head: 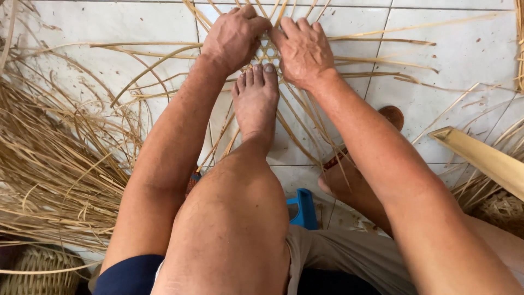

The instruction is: The person sits on a tiled floor and weaves thin bamboo strips by hand into a circular pattern. They repeatedly interlace the strips, pulling them tight to form a growing woven mat.

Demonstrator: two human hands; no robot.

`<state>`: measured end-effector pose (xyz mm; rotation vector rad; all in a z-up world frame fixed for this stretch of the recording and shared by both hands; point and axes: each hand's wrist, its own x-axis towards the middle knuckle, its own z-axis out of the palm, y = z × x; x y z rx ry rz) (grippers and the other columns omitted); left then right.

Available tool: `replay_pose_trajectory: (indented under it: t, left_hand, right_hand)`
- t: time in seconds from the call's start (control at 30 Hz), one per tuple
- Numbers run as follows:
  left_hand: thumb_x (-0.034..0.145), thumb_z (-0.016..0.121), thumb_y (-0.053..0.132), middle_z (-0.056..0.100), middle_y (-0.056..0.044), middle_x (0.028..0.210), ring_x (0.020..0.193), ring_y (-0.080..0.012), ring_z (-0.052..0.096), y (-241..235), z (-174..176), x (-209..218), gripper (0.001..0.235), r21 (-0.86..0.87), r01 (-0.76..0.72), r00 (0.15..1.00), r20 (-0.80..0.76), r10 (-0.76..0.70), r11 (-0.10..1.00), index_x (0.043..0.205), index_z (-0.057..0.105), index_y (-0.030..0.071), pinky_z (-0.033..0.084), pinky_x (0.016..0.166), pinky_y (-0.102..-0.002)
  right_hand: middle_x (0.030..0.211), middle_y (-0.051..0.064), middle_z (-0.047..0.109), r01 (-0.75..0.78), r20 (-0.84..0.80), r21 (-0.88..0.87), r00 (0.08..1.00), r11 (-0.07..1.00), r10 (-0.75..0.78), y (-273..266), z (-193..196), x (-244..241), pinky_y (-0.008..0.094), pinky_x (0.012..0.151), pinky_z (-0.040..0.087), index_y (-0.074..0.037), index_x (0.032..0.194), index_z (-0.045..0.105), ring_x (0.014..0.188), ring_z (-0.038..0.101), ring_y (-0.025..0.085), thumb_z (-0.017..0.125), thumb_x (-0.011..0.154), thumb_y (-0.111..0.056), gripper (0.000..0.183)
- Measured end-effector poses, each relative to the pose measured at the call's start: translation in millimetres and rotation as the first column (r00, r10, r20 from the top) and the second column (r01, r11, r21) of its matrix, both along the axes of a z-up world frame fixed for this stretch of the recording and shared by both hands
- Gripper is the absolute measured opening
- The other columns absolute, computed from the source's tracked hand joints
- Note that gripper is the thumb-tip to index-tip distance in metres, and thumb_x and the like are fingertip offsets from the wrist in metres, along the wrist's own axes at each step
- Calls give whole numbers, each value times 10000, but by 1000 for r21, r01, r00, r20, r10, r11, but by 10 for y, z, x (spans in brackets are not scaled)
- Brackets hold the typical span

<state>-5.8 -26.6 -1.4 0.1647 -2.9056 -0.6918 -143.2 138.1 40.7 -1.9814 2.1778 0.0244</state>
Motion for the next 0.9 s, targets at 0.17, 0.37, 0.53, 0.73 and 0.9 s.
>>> replay_pose_trajectory:
  t: [0.17, 0.37, 0.53, 0.73, 0.9]
  left_hand:
    - [921, 640, 88, 642, -96, 926, 746, -331, 671, -20, -25, -33, 285, -1, 11, 993, 117, -11, 1000, 1175, 758, 141, 567, 537, -471]
    - [960, 647, 131, 634, -86, 969, 719, -310, 698, -13, 72, -97, 333, -131, 172, 938, 324, -122, 976, 1287, 675, 191, 595, 519, -450]
    - [1000, 639, 100, 645, -86, 991, 766, -265, 715, -24, 300, -197, 335, -80, 176, 871, 476, -118, 981, 1327, 656, 170, 661, 629, -434]
    - [872, 592, 61, 599, -39, 885, 698, -304, 731, 49, -21, -85, 208, -210, 181, 955, 269, -120, 961, 978, 645, 231, 627, 543, -446]
    - [876, 562, 8, 632, -33, 909, 718, -303, 755, 18, -253, -107, 265, -237, 276, 927, 322, -193, 931, 1007, 660, 216, 630, 547, -429]
  right_hand:
    - [1016, 60, 507, -80, -5, 11, 997, 997, 80, 51, -54, -153, 421, 692, 528, -213, 1492, 525, 864, 573, 277, 665, 877, -109, 640]
    - [1189, 97, 515, -58, 36, 50, 998, 997, 57, 126, -32, -116, 443, 742, 532, -221, 1549, 483, 983, 545, 307, 644, 874, -125, 700]
    - [1268, 98, 514, -68, -35, 0, 997, 998, 68, 146, -85, -138, 422, 746, 524, -238, 1595, 432, 977, 533, 266, 564, 915, -117, 703]
    - [1202, 93, 496, -19, 60, 11, 998, 1000, 18, 169, -88, -71, 507, 868, 449, -204, 1447, 540, 1023, 529, 332, 595, 844, -160, 608]
    - [1440, 116, 610, -92, -18, 8, 996, 996, 92, 94, 127, 16, 575, 1171, 311, -124, 1379, 629, 1449, 436, 339, 524, 972, -149, 421]
